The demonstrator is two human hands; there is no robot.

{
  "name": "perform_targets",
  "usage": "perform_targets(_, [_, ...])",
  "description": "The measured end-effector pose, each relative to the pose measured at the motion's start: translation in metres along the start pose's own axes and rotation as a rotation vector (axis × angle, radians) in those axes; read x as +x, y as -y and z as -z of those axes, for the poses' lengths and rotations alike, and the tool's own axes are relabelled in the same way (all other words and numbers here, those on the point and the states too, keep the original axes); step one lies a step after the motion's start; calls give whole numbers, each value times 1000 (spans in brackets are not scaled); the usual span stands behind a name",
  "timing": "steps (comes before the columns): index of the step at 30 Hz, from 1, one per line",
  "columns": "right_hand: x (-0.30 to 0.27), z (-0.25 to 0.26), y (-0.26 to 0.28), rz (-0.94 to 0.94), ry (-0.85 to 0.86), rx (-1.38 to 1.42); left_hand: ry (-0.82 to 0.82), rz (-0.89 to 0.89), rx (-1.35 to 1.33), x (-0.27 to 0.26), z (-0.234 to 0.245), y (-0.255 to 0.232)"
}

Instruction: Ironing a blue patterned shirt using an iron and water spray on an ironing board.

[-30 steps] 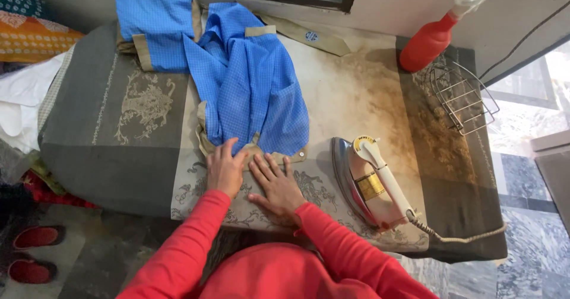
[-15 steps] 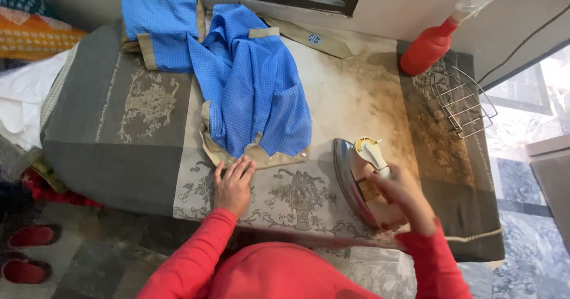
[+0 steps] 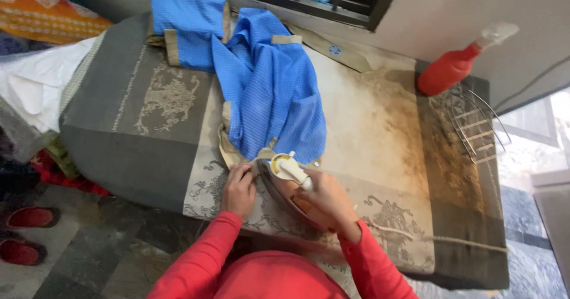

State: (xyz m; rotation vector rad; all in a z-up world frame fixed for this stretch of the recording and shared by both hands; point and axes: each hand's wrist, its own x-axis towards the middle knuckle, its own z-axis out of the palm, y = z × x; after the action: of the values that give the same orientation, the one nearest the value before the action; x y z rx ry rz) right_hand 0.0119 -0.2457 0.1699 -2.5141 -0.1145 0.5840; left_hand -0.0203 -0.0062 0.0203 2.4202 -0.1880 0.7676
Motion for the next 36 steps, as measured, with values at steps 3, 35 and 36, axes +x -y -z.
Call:
perform_targets(3, [16,0,16,-11,26,-40,-60,128,-29,-6,-16,17])
perform_targets(35, [36,-29,10,-91,-33,193,-34,214,17,19,32,11])
perform_targets(36, [22,-23,7,-118,-31,218,2,222,62,18,32,9])
